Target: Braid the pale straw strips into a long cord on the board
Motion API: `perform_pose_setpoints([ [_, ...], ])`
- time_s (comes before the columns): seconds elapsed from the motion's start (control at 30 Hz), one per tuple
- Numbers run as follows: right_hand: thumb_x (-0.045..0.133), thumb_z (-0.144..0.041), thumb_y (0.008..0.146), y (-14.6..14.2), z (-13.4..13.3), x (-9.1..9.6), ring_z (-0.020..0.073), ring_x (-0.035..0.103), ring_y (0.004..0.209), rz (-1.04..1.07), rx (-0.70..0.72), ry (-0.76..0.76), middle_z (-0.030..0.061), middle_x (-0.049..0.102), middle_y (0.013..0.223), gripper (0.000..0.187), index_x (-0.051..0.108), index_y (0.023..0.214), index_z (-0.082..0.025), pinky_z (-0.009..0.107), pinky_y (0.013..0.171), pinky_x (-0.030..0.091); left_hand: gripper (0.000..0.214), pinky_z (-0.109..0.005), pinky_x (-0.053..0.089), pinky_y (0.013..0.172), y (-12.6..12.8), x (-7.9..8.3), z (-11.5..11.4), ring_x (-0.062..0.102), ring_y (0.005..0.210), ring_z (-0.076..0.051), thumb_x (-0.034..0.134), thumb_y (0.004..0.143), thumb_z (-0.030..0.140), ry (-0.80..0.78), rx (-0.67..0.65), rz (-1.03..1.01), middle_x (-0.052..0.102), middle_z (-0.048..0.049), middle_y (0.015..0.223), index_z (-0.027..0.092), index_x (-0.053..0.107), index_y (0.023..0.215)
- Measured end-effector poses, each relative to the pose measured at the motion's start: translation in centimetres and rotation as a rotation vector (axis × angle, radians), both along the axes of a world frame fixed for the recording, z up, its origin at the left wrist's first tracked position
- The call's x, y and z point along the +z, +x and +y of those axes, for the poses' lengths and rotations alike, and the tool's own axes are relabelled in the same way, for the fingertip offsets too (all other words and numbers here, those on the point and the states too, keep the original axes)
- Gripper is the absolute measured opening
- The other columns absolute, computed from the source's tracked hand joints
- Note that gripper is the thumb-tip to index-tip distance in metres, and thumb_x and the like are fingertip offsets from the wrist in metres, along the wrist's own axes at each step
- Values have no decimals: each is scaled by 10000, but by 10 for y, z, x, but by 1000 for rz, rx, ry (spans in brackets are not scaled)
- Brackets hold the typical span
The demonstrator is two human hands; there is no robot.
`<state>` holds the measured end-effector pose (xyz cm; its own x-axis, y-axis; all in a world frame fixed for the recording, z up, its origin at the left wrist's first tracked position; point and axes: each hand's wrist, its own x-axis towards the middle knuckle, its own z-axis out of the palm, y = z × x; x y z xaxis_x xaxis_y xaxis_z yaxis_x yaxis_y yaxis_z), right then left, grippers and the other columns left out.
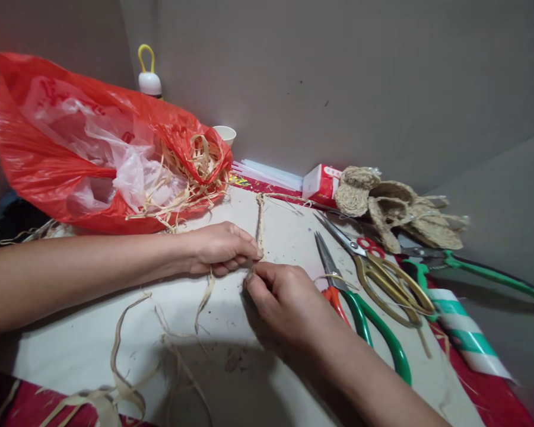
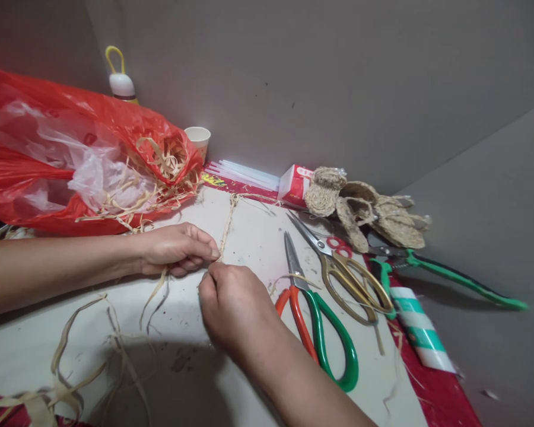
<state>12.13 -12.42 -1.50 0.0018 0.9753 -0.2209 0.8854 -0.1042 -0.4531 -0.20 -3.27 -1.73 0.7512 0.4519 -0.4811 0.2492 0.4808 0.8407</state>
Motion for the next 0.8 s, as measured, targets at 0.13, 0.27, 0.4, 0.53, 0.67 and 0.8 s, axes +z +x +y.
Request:
perform_pose_setpoints([
  [0.13,385,-183,840,0,0,2,177,516,574,-141,26,5,104,652,655,255,502,613,-190,292,549,285,179,-167,108,349,0,0,-1,159,344,-19,539,775,134,-70,1,-41,268,104,417,157,462,615],
  [0.27,371,-203,884,-1,-1,3,209,596,609,-257,38,17,150,706,717,289,624,750,-165,295,528,266,237,-171,88,350,0,-2,-1,144,355,-16,528,789,142,-94,-23,-104,246,101,442,166,412,584],
  [0.4,372,-199,900,-3,-3,4,226,627,578,-353,34,43,139,718,693,294,661,877,-155,301,504,224,239,-183,85,341,0,-2,-2,165,350,-20,527,763,165,-70,-11,-121,283,83,450,170,398,561],
  [0.53,402,-174,880,-6,-4,0,223,612,519,-432,86,114,123,708,645,256,655,895,-137,314,494,165,210,-180,121,325,0,-3,-6,205,331,-26,570,774,210,44,22,-125,311,84,411,150,492,588],
  [0.67,424,-126,839,-11,-15,-1,183,546,465,-322,206,116,94,679,601,220,643,817,-135,314,484,165,129,-177,140,317,-1,-6,-9,228,323,-32,578,770,194,104,4,-77,340,83,390,112,586,669],
  [0.8,534,-189,792,-12,-38,23,120,483,453,78,383,-136,2,630,569,161,623,658,-192,262,427,230,162,-176,135,326,-3,-8,-8,205,326,-30,557,809,230,90,-25,-98,318,94,396,111,588,703],
])
